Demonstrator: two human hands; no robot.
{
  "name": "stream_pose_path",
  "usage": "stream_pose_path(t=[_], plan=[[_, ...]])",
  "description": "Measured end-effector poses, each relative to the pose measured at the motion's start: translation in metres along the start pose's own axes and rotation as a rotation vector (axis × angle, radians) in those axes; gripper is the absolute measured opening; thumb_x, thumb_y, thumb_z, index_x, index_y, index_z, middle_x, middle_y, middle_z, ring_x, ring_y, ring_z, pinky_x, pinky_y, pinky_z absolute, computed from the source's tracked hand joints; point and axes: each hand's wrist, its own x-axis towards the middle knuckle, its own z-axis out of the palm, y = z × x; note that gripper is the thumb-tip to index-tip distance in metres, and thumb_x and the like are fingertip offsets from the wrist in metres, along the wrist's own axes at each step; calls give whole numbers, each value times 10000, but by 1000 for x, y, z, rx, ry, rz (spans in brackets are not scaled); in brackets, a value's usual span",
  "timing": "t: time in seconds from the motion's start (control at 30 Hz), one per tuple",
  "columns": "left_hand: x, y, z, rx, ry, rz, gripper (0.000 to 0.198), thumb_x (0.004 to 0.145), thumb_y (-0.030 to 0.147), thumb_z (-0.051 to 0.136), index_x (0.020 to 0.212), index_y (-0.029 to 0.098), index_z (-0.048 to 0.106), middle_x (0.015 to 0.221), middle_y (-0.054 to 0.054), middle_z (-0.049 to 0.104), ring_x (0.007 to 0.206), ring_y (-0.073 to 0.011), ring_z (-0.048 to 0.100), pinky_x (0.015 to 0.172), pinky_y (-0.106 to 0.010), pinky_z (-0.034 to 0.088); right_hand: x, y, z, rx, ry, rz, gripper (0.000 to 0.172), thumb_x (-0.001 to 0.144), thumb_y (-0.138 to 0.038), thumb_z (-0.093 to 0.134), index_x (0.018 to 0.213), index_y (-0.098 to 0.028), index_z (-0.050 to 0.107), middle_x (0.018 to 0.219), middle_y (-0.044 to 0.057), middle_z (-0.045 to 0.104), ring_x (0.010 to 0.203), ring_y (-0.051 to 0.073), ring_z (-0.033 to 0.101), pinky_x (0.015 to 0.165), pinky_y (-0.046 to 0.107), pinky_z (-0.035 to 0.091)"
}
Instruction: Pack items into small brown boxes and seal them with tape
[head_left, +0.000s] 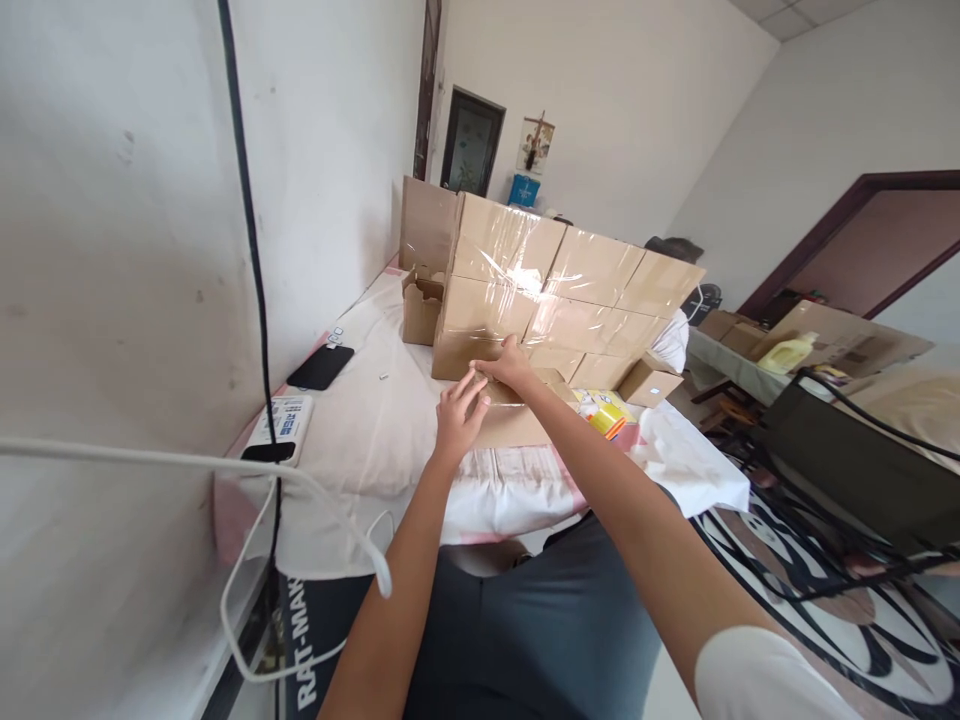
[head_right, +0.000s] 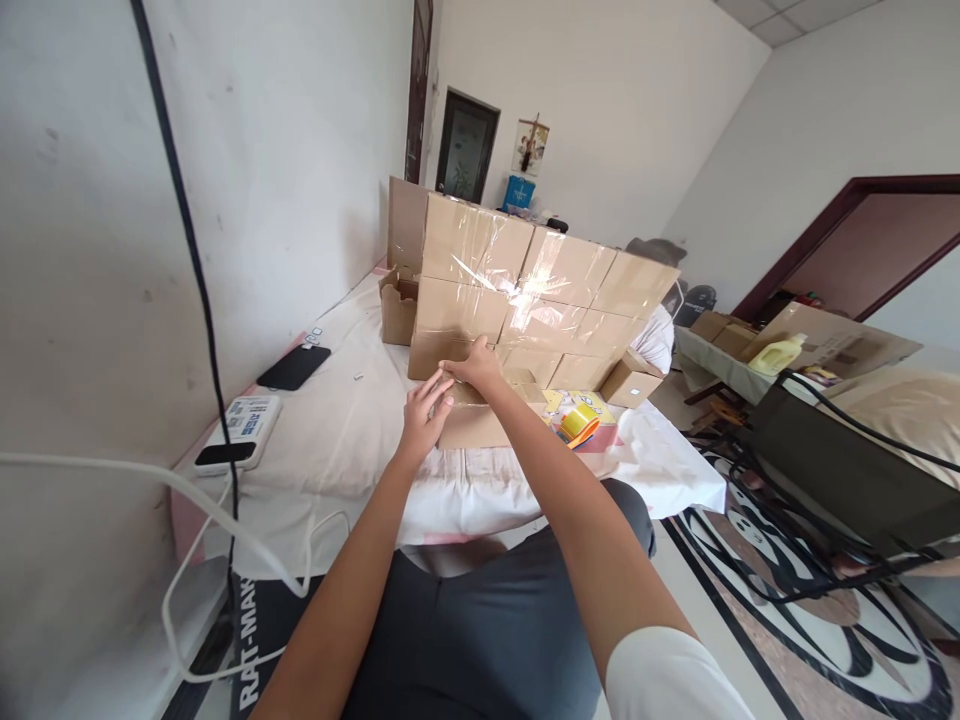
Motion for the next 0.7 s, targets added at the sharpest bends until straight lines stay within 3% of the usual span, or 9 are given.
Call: stream_pose_path(t=[0.07, 0.17, 0.27, 0.33, 0.47, 0.57, 0.63, 0.7], plan=[[-1, 2, -1, -28, -26, -38, 365, 998, 376, 515, 1316, 291, 673, 1537, -30, 532, 1338, -287, 497, 1151, -490, 379, 4, -1, -3, -62, -22, 38, 700, 702, -709, 722, 1136, -177, 590, 1227, 180, 653, 1260, 375, 514, 997, 475, 435], [-2, 4, -1, -67, -37, -65, 361, 993, 380, 523, 1311, 294, 672, 1528, -43, 541, 1339, -284, 499, 1152, -489, 381, 12, -2, -6, -177, -68, 116, 609, 765, -728, 648, 1007, -170, 670, 1140, 186, 689, 1294, 417, 494, 1102, 579, 303], [-5, 4, 1, -83, -8, -69, 352, 979, 365, 541, 1288, 274, 684, 1498, -58, 571, 1343, -280, 483, 1171, -479, 365, 22, 7, -12, -256, -47, 174, 518, 796, -606, 689, 1023, -141, 705, 1138, 206, 697, 1284, 426, 518, 1133, 623, 237], [-8, 3, 3, -73, 19, -67, 353, 972, 355, 543, 1280, 264, 689, 1487, -57, 583, 1358, -280, 460, 1189, -476, 344, 29, 27, -21, -264, 10, 176, 433, 781, -501, 739, 1005, -130, 718, 1123, 209, 706, 1251, 431, 547, 1134, 643, 231], [-10, 0, 8, -89, 39, -98, 377, 974, 339, 511, 1301, 254, 677, 1479, -62, 589, 1397, -274, 419, 1192, -462, 345, 31, 111, -63, -203, 173, 216, 240, 870, -341, 642, 1000, -153, 713, 1107, 162, 711, 1122, 337, 619, 1095, 548, 341], [-10, -1, 13, -92, 74, -76, 390, 983, 337, 487, 1315, 236, 666, 1486, -77, 580, 1381, -259, 429, 1176, -437, 367, 16, 192, -103, -139, 418, 267, 326, 989, -252, 409, 1214, -160, 626, 1313, 150, 623, 1115, 211, 594, 1016, 355, 421], [-11, 0, 15, -58, 103, -25, 407, 1010, 348, 439, 1337, 224, 647, 1500, -86, 565, 1360, -250, 446, 1175, -431, 363, 2, 240, -120, -124, 510, 351, 398, 996, -209, 303, 1257, -105, 585, 1347, 210, 584, 1137, 217, 571, 1011, 346, 418], [-13, 2, 18, 2, 129, 27, 434, 1036, 362, 376, 1354, 209, 630, 1504, -92, 561, 1343, -254, 461, 1170, -443, 359, -9, 281, -121, -97, 534, 430, 425, 974, -200, 279, 1227, -101, 606, 1277, 230, 625, 1115, 254, 578, 1001, 384, 428]])
